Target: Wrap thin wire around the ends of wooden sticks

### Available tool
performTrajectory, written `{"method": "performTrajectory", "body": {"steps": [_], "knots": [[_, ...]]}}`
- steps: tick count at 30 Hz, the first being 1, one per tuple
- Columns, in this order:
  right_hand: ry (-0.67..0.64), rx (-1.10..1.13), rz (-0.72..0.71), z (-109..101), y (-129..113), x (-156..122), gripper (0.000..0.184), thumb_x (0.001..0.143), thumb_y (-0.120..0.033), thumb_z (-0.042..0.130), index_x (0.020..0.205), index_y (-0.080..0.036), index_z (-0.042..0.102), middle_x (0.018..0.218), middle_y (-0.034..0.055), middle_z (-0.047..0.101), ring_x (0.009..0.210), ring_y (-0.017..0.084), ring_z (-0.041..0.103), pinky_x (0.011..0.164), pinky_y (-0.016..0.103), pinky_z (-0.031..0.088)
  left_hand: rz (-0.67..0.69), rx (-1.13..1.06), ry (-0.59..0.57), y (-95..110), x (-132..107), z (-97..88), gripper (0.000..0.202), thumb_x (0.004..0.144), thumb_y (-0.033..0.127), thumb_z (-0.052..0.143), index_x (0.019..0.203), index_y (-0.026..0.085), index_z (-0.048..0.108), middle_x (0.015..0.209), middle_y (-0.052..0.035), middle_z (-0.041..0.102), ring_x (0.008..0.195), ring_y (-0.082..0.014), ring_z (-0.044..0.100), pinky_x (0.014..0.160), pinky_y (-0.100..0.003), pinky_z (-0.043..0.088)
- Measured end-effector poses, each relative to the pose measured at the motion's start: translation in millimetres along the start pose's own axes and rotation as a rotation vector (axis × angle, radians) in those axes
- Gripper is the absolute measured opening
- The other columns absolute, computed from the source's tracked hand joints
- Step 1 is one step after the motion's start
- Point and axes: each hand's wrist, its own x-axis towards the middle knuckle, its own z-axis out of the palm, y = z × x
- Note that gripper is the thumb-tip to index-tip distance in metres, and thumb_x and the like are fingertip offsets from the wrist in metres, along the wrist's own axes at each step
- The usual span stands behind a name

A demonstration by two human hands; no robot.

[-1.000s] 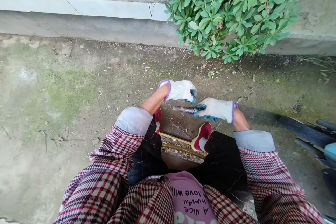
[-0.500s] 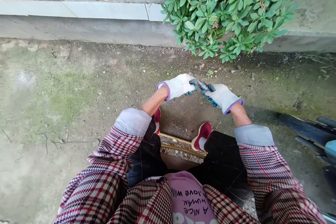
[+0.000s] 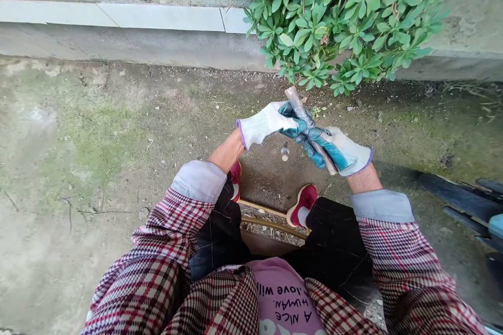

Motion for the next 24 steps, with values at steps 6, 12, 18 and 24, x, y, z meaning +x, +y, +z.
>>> {"method": "performTrajectory", "body": {"steps": [6,12,18,24], "knots": [[0.380,-0.462,-0.199,-5.0,14.2,14.5,0.032,0.076,-0.048,0.076,0.090,-0.020,0.067,0.070,-0.0002,0.060,0.058,0.014,0.050,0.052,0.029,0.044,-0.011,-0.015,0.195,-9.8,15.4,-4.7,0.017,0.087,0.020,0.074,0.099,0.012,0.066,0.073,-0.0001,0.068,0.065,-0.0094,0.059,0.068,-0.026,0.052],[0.459,-0.358,-0.242,-1.7,7.8,11.2,0.029,0.082,-0.050,0.071,0.086,-0.022,0.065,0.064,-0.0019,0.052,0.055,0.013,0.043,0.046,0.027,0.035,-0.006,-0.038,0.153,-10.8,15.2,-11.7,0.029,0.091,0.036,0.073,0.107,0.013,0.067,0.081,-0.0059,0.074,0.055,-0.0073,0.060,0.064,-0.023,0.054],[0.304,0.083,-0.147,-5.1,-1.5,9.6,0.035,0.081,-0.054,0.074,0.094,-0.022,0.066,0.062,-0.0042,0.052,0.041,0.009,0.036,0.034,0.025,0.028,-0.003,-0.007,-0.088,-17.8,10.1,-13.7,0.024,0.090,0.033,0.069,0.100,0.011,0.071,0.092,-0.0091,0.077,0.060,-0.0082,0.065,0.061,-0.021,0.054],[-0.009,0.230,-0.197,-23.3,3.1,-3.2,0.038,0.081,-0.055,0.075,0.099,-0.023,0.068,0.053,-0.0076,0.043,0.036,0.007,0.027,0.030,0.023,0.020,-0.015,0.122,-0.151,-16.4,2.6,-16.1,0.011,0.085,0.021,0.069,0.083,0.010,0.070,0.075,-0.0046,0.070,0.061,-0.0082,0.060,0.060,-0.021,0.051]]}}
